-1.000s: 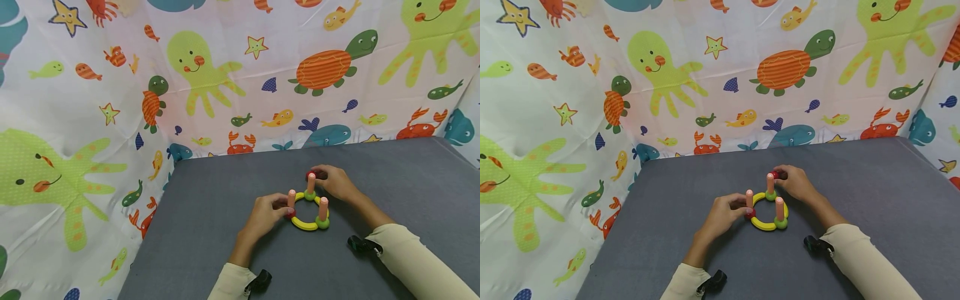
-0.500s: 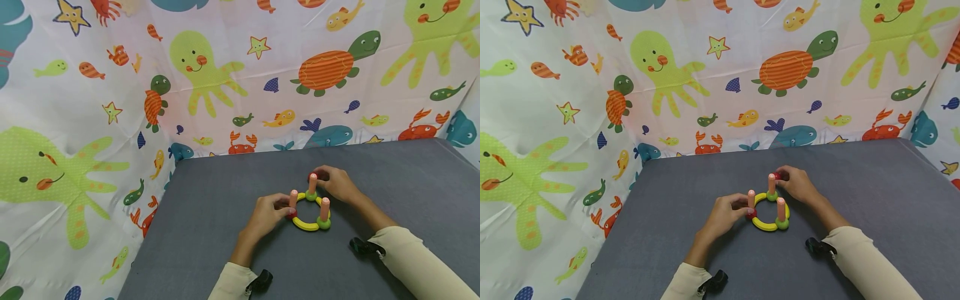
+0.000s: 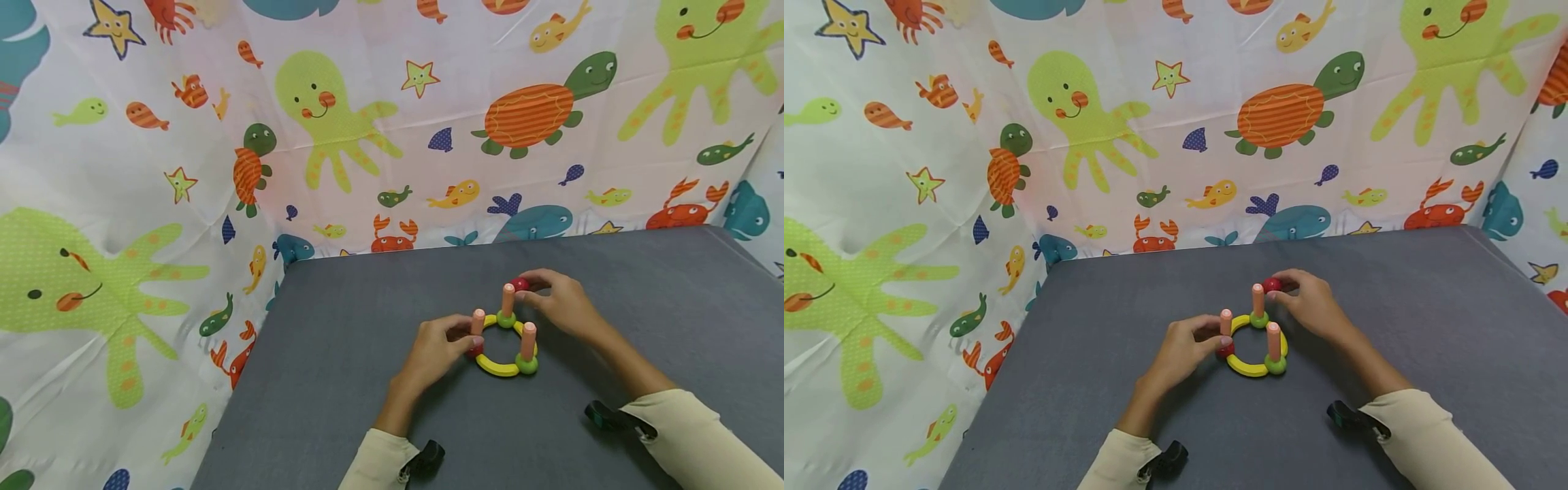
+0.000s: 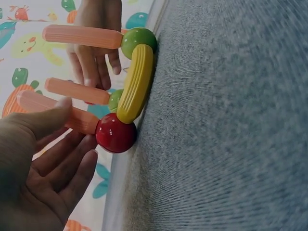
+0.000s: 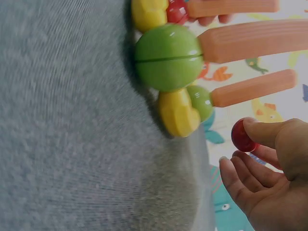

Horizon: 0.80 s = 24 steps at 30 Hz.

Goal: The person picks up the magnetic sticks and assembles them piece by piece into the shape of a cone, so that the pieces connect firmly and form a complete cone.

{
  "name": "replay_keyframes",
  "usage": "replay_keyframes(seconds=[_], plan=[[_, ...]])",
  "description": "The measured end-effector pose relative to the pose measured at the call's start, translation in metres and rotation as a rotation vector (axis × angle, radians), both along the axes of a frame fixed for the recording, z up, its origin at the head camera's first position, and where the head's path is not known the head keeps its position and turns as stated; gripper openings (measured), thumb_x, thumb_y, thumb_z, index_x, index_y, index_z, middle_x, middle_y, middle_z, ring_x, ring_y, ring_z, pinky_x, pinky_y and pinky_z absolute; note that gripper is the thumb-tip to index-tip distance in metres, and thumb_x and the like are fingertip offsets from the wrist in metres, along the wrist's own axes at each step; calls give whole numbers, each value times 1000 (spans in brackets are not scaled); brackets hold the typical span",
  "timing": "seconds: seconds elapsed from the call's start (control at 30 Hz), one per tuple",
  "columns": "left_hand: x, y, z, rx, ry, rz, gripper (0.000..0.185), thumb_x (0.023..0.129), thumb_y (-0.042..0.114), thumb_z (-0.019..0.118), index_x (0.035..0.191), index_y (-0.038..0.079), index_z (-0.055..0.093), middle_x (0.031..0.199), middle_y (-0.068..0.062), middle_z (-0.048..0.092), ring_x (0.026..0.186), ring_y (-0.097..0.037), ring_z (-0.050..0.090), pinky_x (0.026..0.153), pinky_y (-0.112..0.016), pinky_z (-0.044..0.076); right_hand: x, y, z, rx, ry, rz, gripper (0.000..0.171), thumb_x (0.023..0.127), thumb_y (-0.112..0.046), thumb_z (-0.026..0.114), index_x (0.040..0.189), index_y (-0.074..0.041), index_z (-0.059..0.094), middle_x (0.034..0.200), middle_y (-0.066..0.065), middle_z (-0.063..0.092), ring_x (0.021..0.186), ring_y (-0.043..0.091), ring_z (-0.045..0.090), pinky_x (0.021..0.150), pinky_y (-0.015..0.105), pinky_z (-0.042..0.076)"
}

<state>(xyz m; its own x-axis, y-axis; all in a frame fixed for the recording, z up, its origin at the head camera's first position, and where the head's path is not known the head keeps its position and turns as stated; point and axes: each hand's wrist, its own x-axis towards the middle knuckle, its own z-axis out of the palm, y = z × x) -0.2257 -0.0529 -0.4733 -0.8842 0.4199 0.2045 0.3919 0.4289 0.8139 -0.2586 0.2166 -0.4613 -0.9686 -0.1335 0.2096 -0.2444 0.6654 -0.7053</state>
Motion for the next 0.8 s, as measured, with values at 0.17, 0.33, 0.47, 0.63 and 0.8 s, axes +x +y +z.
replay_keyframes(seconds=[0.17,0.33,0.47,0.63,0.8], plan=[[0,0,0,51,27,-26,36,87,42,69,121,31,66,105,17,68,90,1,63,83,-20,52,11,2,8,-39,34,-20,46,94,-38,64,129,-9,56,115,11,65,107,31,58,79,47,51],[1,2,0,100,55,-35,35,89,41,67,122,30,66,106,15,69,92,1,64,84,-20,52,19,0,18,-51,87,-23,49,93,-38,64,132,-10,55,115,12,65,104,30,60,81,49,52],[1,3,-1,111,67,-29,34,90,40,66,122,28,67,106,14,69,93,1,64,84,-21,52,26,-4,27,-65,118,-34,49,93,-39,65,133,-13,57,115,8,66,103,23,60,84,37,51],[1,3,0,109,81,-21,34,90,39,66,122,29,66,106,14,69,92,1,64,83,-22,53,34,-9,37,-91,134,-53,47,91,-42,66,132,-21,58,115,1,65,105,16,58,79,14,44],[2,5,1,104,89,-12,36,90,38,67,124,31,65,106,14,69,92,1,65,83,-20,52,37,-15,41,-102,172,-27,44,89,-36,70,131,-26,59,113,-4,65,103,11,57,76,12,46]])
